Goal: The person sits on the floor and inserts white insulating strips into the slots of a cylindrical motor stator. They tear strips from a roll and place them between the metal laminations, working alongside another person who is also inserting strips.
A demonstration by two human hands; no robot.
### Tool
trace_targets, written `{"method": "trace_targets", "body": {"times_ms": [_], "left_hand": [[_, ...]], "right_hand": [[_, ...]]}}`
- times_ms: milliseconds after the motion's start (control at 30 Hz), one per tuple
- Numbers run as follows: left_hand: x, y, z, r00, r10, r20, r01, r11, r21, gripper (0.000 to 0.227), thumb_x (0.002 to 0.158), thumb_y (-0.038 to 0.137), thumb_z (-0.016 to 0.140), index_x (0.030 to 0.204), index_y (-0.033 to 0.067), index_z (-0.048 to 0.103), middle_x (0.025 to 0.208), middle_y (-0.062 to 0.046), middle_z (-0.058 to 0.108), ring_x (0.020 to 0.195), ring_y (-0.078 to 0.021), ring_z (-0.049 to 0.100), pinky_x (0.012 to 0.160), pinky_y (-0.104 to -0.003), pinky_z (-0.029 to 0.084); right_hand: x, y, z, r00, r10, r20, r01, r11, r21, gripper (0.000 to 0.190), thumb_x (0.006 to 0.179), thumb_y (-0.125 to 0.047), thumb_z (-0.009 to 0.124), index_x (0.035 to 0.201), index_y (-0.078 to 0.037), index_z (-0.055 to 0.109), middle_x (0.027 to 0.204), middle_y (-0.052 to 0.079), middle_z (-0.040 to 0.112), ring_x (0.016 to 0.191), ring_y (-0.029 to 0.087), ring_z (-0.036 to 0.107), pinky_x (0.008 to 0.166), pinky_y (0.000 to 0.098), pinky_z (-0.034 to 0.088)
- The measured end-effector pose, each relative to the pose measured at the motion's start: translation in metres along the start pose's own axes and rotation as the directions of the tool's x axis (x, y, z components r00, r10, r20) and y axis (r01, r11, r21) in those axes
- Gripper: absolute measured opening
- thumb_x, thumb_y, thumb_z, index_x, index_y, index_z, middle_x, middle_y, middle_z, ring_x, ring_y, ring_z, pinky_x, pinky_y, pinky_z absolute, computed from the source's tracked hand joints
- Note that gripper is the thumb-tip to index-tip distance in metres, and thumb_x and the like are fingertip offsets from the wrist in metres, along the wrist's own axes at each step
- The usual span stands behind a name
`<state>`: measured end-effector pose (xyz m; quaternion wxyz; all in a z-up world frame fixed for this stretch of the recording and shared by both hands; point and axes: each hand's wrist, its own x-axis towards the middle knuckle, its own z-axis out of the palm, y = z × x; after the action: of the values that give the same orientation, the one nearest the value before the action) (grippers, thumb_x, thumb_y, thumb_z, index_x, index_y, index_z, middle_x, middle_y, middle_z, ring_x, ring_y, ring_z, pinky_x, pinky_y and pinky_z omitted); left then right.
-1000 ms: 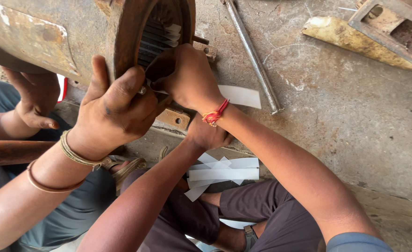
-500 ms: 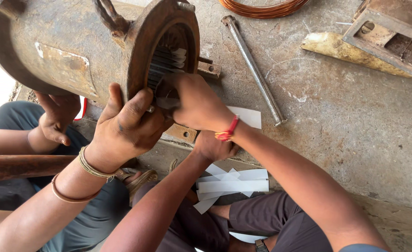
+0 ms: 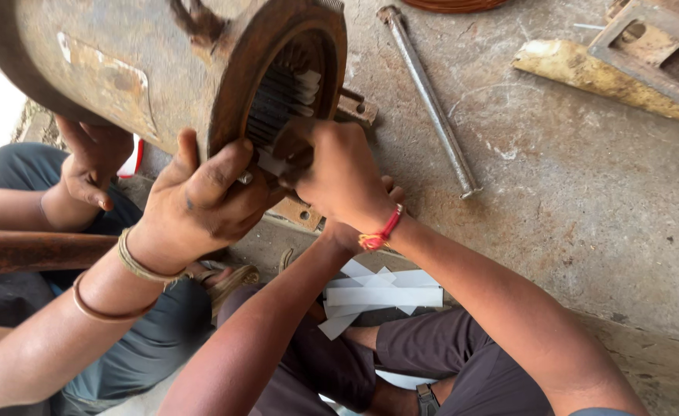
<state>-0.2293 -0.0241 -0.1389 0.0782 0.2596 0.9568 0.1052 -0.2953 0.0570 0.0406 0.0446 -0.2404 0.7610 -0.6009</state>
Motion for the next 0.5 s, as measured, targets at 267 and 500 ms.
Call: {"method": "trace_targets", "body": {"times_ms": [267, 500], "left_hand": [[0.006, 0.002, -0.002, 0.998, 0.016, -0.053, -0.017, 1.000, -0.026, 0.051, 0.091, 0.047, 0.056, 0.130, 0.0143, 0.059, 0.128, -0.014, 0.062, 0.123, -0.0308, 0.056, 0.107, -0.051, 0.042], [0.010, -0.003, 0.007, 0.995, 0.046, -0.088, -0.047, 0.999, -0.002, 0.053, 0.091, 0.047, 0.057, 0.133, 0.0141, 0.057, 0.131, -0.014, 0.059, 0.125, -0.0304, 0.053, 0.108, -0.050, 0.041]], "right_hand": [[0.012, 0.000, 0.001, 0.942, -0.333, -0.034, 0.327, 0.938, -0.116, 0.043, 0.068, -0.002, 0.074, 0.110, 0.008, 0.066, 0.094, 0.020, 0.073, 0.086, 0.037, 0.072, 0.080, 0.0436, 0.057], [-0.020, 0.011, -0.033, 0.970, 0.041, 0.239, -0.013, 0.993, -0.117, 0.037, 0.080, -0.029, 0.084, 0.107, -0.005, 0.074, 0.094, 0.012, 0.077, 0.084, 0.027, 0.076, 0.078, 0.0385, 0.058]]}}
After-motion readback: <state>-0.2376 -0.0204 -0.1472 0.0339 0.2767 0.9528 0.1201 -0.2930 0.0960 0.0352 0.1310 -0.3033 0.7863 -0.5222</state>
